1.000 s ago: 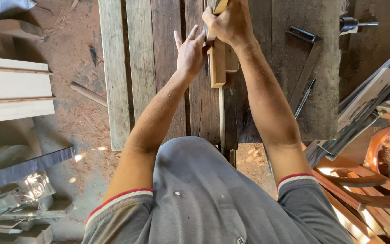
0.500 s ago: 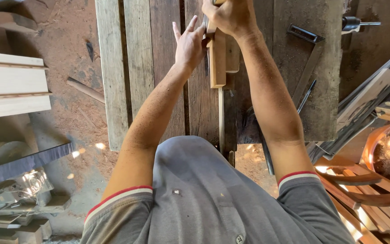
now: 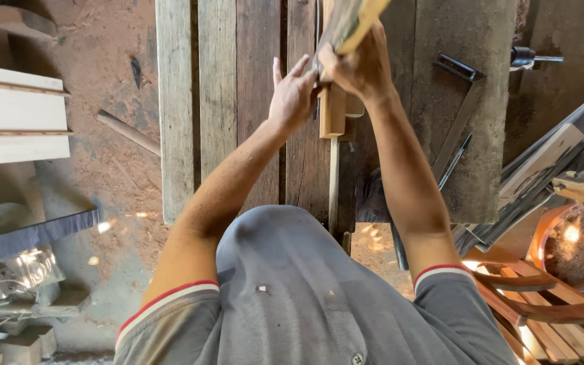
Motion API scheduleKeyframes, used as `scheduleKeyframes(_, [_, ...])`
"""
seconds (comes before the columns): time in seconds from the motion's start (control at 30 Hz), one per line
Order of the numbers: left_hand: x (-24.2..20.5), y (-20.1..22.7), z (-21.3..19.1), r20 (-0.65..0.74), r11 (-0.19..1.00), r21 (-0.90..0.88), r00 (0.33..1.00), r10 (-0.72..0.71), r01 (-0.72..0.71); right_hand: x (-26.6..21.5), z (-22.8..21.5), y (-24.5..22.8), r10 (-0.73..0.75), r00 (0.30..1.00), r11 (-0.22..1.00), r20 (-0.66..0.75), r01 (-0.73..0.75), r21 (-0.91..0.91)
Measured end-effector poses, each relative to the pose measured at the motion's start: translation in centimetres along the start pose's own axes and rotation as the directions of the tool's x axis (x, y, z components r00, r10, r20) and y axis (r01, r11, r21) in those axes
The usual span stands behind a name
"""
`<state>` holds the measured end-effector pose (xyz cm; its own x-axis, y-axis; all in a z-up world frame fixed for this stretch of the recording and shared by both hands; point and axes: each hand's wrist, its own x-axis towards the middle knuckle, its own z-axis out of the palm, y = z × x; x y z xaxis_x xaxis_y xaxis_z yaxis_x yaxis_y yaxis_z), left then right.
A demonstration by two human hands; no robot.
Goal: The recorder is measuring, cutting, and assembling wooden pieces on a workbench using a hammer.
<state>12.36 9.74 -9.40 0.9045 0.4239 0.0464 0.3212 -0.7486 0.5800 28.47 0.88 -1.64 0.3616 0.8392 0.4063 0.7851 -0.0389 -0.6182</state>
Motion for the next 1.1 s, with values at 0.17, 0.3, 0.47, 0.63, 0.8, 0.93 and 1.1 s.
scheduleKeyframes(0.17, [-2.8, 1.5, -0.8, -0.032, 0.998, 0.013, 0.998, 0.056, -0.056, -2.0, -1.2, -3.5, 0.005, 1.0, 1.0, 0.005, -0.005, 0.024])
scheduleKeyframes(0.3, [-1.7, 0.9, 0.0, -0.007, 0.998, -0.012, 0.998, 0.068, -0.068, -2.2, -0.3, -2.7, 0.047, 0.999, 0.998, 0.017, -0.047, 0.03])
scheduleKeyframes(0.47, [0.2, -1.5, 3.1, -0.047, 0.995, 0.093, 0.998, 0.033, -0.029, -2.2, 1.1, -1.1, 0.034, 0.999, 0.998, 0.003, -0.034, -0.049])
scheduleKeyframes(0.63, [1.5, -1.7, 2.5, -0.059, 0.996, 0.082, 0.997, 0.042, -0.037, -1.1, 1.8, 0.8, -0.016, 0.998, 0.994, -0.059, 0.01, -0.105])
scheduleKeyframes(0.8, [1.2, 0.0, 0.3, -0.037, 1.0, 0.008, 0.999, 0.021, -0.021, -1.0, 1.8, 0.7, 0.01, 0.997, 0.998, -0.079, -0.015, -0.067])
scheduleKeyframes(0.93, [1.1, -0.3, 0.5, -0.076, 0.999, 0.007, 0.996, 0.046, -0.045, -0.7, 1.9, 0.6, 0.089, 0.995, 0.995, -0.049, -0.091, -0.028])
scheduleKeyframes(1.1, [1.2, -0.3, 0.6, -0.088, 0.999, 0.02, 0.995, 0.041, -0.039, -0.5, 1.8, 0.1, -0.044, 0.99, 0.995, -0.137, 0.03, -0.097])
